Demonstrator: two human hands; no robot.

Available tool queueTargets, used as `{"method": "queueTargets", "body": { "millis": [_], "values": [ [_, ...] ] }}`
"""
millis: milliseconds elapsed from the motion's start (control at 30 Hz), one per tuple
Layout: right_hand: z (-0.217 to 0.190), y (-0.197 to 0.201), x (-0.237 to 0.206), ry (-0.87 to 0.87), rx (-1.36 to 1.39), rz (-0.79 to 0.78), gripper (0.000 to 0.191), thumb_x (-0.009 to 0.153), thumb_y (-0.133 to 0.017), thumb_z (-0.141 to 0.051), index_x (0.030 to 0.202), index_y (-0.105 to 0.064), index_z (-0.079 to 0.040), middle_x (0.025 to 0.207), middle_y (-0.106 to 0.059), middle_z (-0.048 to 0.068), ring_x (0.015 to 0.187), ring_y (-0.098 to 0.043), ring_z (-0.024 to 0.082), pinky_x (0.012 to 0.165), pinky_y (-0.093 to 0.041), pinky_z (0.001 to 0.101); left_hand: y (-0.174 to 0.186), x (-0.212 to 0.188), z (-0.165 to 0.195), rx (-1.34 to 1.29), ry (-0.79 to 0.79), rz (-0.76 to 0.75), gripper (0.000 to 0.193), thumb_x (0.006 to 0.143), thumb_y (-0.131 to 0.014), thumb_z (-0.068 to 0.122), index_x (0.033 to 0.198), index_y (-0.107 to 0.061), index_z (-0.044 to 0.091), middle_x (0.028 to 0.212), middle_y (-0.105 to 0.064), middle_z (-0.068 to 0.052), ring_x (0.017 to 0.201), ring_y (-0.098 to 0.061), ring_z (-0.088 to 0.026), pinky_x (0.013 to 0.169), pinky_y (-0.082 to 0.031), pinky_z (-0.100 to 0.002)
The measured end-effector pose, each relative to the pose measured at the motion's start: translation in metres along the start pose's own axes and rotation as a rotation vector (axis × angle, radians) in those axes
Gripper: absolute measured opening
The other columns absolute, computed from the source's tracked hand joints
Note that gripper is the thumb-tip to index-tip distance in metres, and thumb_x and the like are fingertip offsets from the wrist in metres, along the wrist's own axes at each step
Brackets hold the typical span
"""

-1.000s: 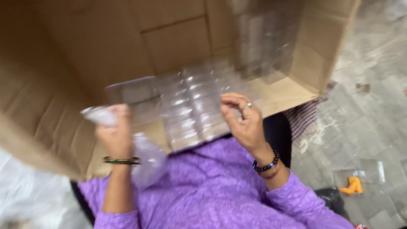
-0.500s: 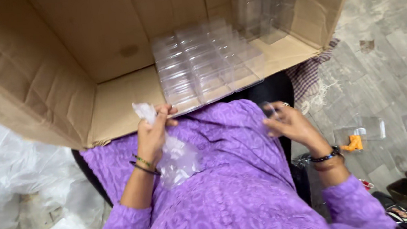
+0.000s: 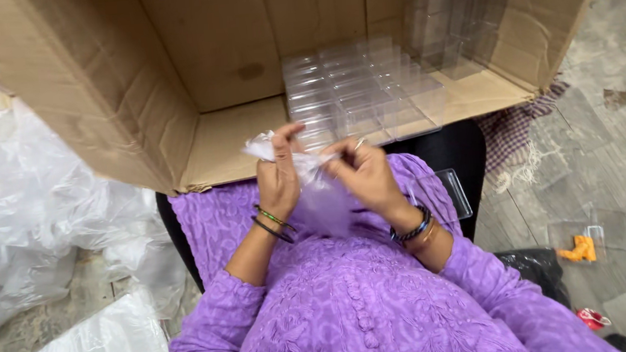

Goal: The person sits on the floor and removes clear plastic boxes from plastic bags one at a time, then stacks the boxes inside a large cardboard carton in front of them. They continue pulling boxed items from bags and arranging the stacks throughout the episode.

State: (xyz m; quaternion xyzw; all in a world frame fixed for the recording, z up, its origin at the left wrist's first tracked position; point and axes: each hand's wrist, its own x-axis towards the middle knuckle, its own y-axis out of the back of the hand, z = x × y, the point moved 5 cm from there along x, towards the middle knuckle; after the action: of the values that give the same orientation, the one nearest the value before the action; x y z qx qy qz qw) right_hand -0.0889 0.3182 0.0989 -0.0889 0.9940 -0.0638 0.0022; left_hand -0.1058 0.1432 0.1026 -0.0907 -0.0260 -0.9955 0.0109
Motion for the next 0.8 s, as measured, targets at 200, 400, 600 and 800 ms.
{"method": "queueTargets", "body": {
  "millis": [200,400,600,800],
  "values": [
    [0.031,0.014,0.0,-0.052,0.375,0.11,0.009,0.102,-0.066,-0.011,0.108,-0.068,-0.004,0.096,-0.068,-0.003,0.086,-0.06,0.003,0.08,-0.051,0.0184,0.004,-0.017,-0.011,-0.167,0.171,-0.044,0.041,0.094,-0.076,0.037,0.114,-0.07,0.001,0.096,-0.067,0.001,0.084,-0.059,-0.007,0.074,-0.05,-0.023],
    [0.008,0.021,-0.002,0.075,0.213,0.088,0.01,0.101,-0.076,-0.005,0.107,-0.072,0.002,0.09,-0.069,0.001,0.076,-0.055,0.004,0.066,-0.045,0.0192,-0.005,-0.021,-0.014,-0.137,0.199,-0.103,0.021,0.091,-0.08,0.023,0.097,-0.078,0.004,0.083,-0.074,0.006,0.076,-0.065,-0.004,0.069,-0.053,-0.022],
    [0.008,0.017,0.0,0.07,0.055,0.043,0.013,0.1,-0.075,-0.009,0.106,-0.076,0.002,0.084,-0.069,-0.001,0.073,-0.058,0.004,0.065,-0.047,0.019,0.003,-0.029,-0.016,-0.134,0.247,-0.035,0.031,0.098,-0.084,0.017,0.08,-0.063,0.003,0.075,-0.058,0.004,0.069,-0.051,-0.006,0.058,-0.041,-0.025],
    [0.029,0.008,-0.002,-0.006,0.167,0.02,0.014,0.098,-0.072,-0.013,0.103,-0.072,0.0,0.084,-0.071,0.0,0.073,-0.061,0.005,0.064,-0.05,0.0209,0.003,-0.034,-0.016,-0.384,0.336,0.065,0.018,0.084,-0.081,0.018,0.093,-0.069,0.008,0.083,-0.07,0.003,0.069,-0.061,-0.005,0.06,-0.05,-0.022]
  ]
}}
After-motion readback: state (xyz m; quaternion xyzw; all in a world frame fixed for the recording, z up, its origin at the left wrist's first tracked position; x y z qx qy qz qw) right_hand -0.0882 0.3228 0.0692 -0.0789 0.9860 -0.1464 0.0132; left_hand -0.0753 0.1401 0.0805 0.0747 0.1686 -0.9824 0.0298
